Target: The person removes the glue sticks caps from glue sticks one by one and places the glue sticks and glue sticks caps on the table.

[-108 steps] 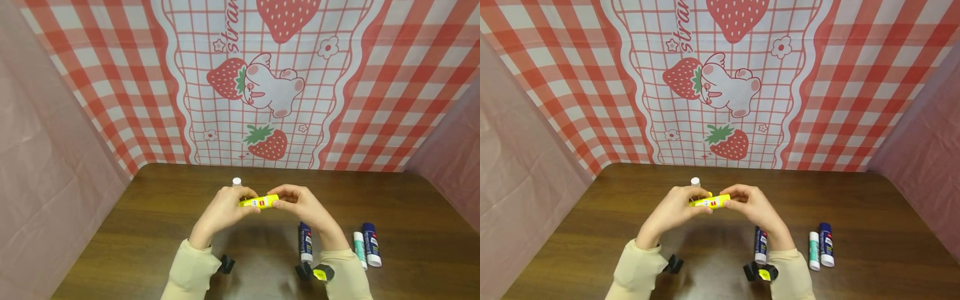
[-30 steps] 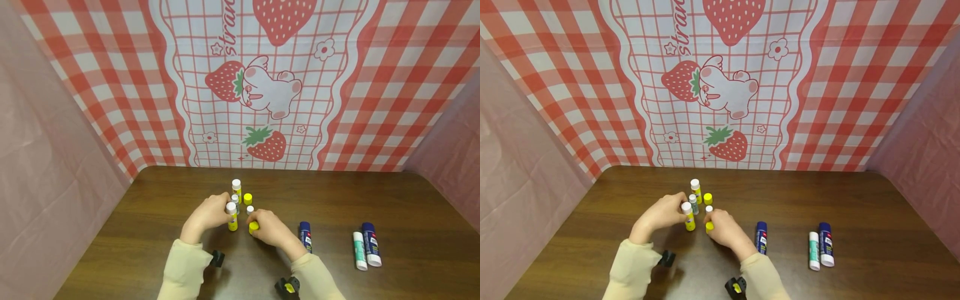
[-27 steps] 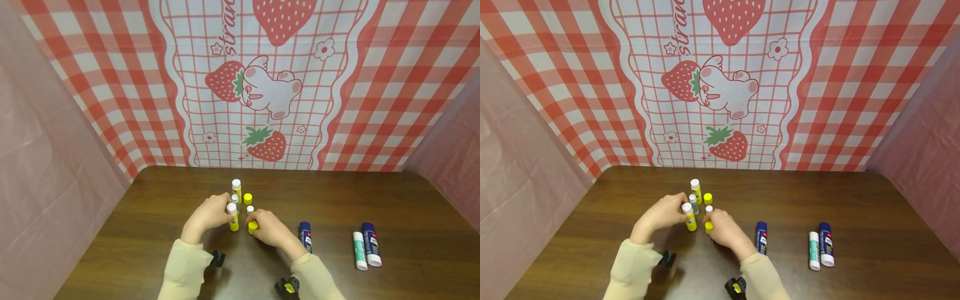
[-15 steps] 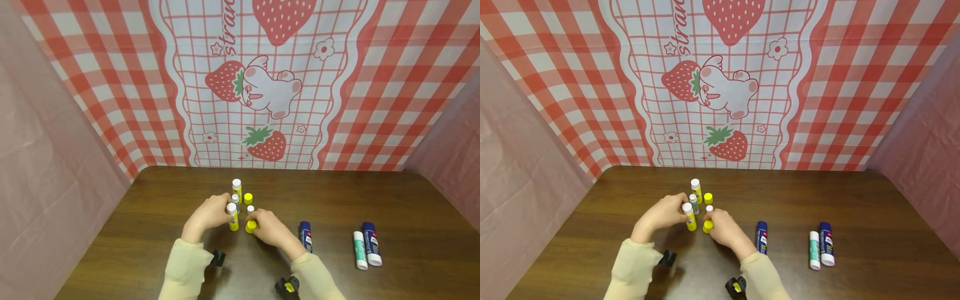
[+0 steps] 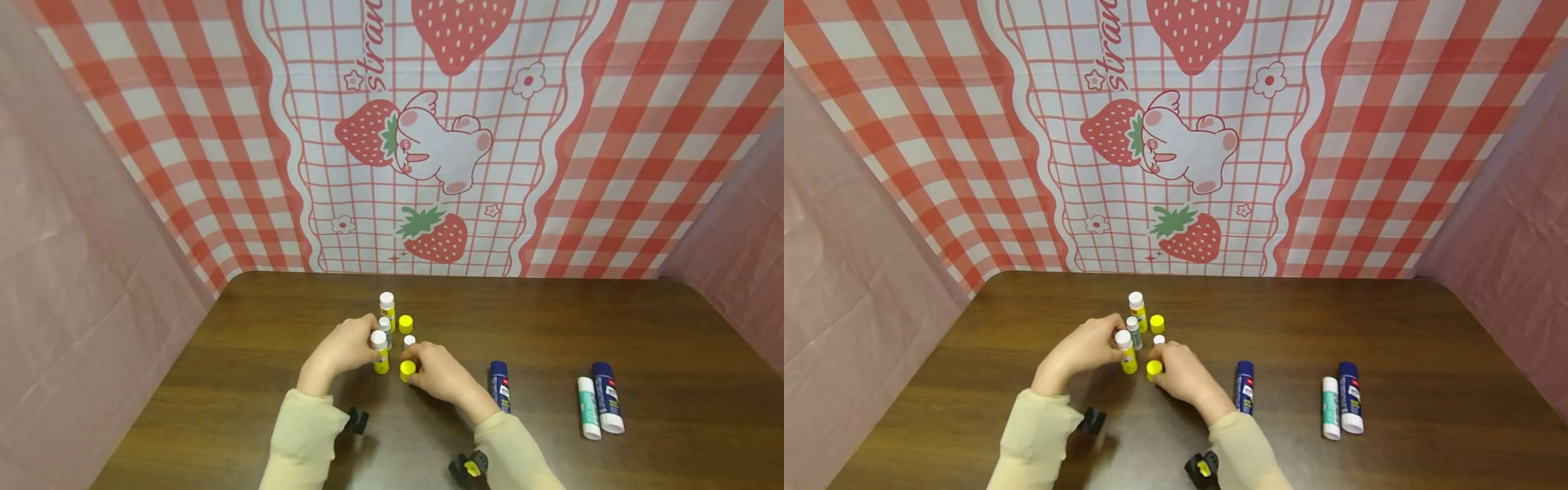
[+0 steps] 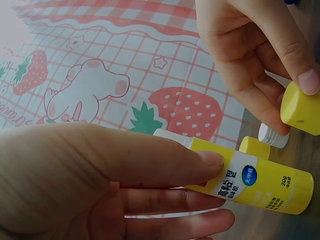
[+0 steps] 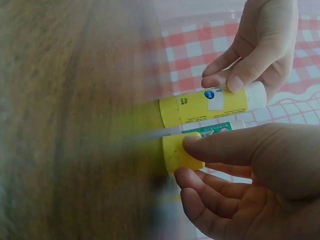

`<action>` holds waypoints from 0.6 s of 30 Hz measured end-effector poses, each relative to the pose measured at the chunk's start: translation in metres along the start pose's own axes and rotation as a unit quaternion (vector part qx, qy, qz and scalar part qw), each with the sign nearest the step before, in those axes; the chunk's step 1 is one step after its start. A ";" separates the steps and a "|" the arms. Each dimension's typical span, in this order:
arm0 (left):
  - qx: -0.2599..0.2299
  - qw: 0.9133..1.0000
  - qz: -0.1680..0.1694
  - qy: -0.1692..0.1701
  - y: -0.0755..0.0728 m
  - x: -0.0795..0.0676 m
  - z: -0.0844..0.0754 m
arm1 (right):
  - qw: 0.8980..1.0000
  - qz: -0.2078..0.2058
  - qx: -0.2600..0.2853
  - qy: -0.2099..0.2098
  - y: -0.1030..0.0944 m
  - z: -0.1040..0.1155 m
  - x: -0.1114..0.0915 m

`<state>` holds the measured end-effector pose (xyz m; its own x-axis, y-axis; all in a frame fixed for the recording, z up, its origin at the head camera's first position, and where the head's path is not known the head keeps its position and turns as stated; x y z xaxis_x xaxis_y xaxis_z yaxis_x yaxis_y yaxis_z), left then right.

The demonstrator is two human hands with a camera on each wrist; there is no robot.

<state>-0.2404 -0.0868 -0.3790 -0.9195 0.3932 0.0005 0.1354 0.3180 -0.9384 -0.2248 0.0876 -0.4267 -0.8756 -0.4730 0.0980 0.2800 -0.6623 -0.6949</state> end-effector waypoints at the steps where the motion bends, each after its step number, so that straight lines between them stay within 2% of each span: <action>1: -0.001 1.000 0.001 0.000 0.000 0.000 0.000 | 1.000 -0.005 -0.002 -0.002 0.000 0.000 0.000; 6: -0.002 1.000 0.006 0.000 0.000 -0.001 0.000 | 1.000 -0.025 -0.007 -0.009 0.002 -0.002 0.001; 18: -0.001 1.000 0.012 -0.003 -0.002 -0.002 0.000 | 0.999 -0.039 0.002 -0.008 0.004 -0.002 0.001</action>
<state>-0.2387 -0.0881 -0.3766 -0.9184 0.3949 -0.0247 0.1583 0.3097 -0.9375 -0.2249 0.0853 -0.4306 -0.8882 -0.4291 0.1642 0.2125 -0.7006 -0.6812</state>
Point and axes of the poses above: each hand's wrist, its own x-axis towards the middle knuckle, its own y-axis out of the palm, z = x × y, the point moved 1 cm from there along x, towards the middle knuckle, and after that the axes turned 11 degrees about x, right-handed, at the moved point
